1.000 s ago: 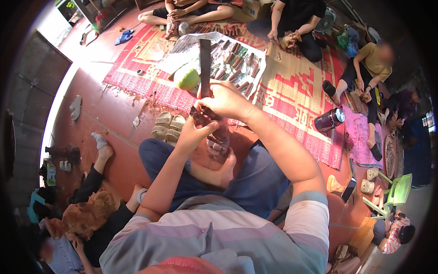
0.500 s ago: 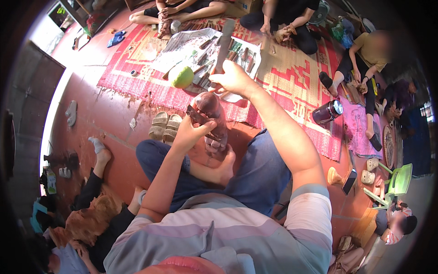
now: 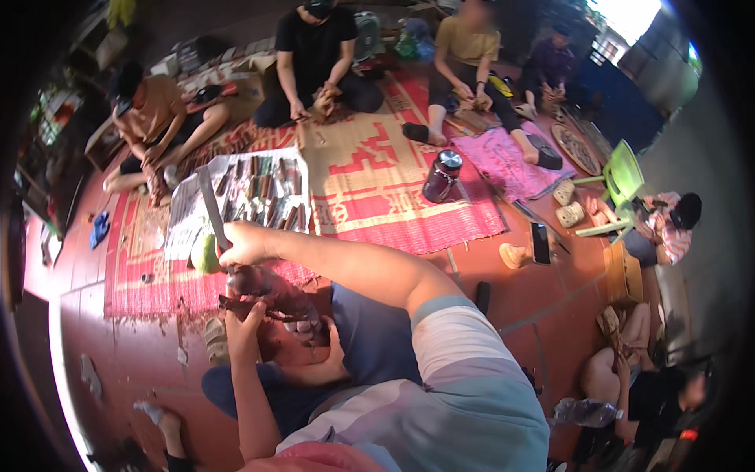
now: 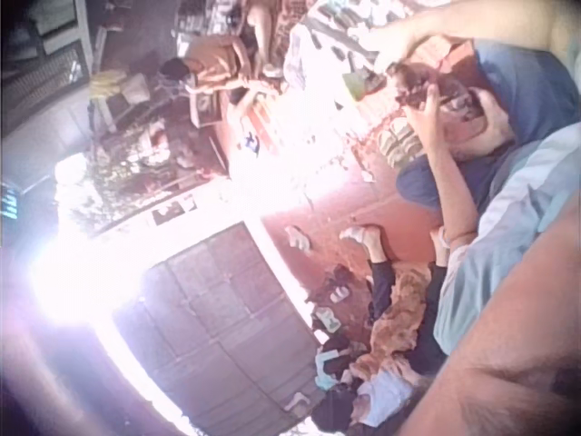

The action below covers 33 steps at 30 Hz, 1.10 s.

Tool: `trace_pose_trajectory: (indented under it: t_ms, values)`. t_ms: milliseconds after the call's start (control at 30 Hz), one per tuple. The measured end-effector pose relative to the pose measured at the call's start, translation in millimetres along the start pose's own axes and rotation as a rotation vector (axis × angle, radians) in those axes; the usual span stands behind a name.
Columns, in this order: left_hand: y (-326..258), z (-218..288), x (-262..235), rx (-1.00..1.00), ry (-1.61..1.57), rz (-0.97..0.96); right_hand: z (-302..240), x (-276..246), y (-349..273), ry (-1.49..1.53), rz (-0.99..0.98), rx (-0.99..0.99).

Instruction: The person sits on a mat and carves a piece of dark wood using a knife. They hold the wood with their left hand and use the knife in their right hand to shape and smooth the surface. The person occasionally pauses to inspect the wood and adjust their grip.

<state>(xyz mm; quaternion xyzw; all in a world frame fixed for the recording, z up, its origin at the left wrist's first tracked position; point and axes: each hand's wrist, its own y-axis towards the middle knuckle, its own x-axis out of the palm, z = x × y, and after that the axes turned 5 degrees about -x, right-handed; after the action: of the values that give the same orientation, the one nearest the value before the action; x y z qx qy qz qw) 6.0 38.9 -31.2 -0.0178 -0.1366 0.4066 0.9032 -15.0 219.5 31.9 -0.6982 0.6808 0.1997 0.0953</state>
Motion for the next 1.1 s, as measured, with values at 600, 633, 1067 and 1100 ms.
trace_pose_trajectory:
  t_ms: [600,633,1067,1100]
  values:
    - [-1.1,3.0,-8.6,0.054,-0.038,-0.105,-13.5,-2.6,-6.2,-0.036,0.039,0.008]
    - [0.9,1.7,-7.2,0.099,-0.027,-0.051,-7.9,-12.1,0.4,0.163,0.077,0.151]
    - [1.6,-22.2,-11.0,0.034,0.112,-0.03,5.9,29.7,-14.6,-0.13,0.125,-0.197]
    - [8.1,-28.5,-15.0,0.045,0.129,-0.04,31.9,35.1,-9.4,-0.167,0.161,-0.277]
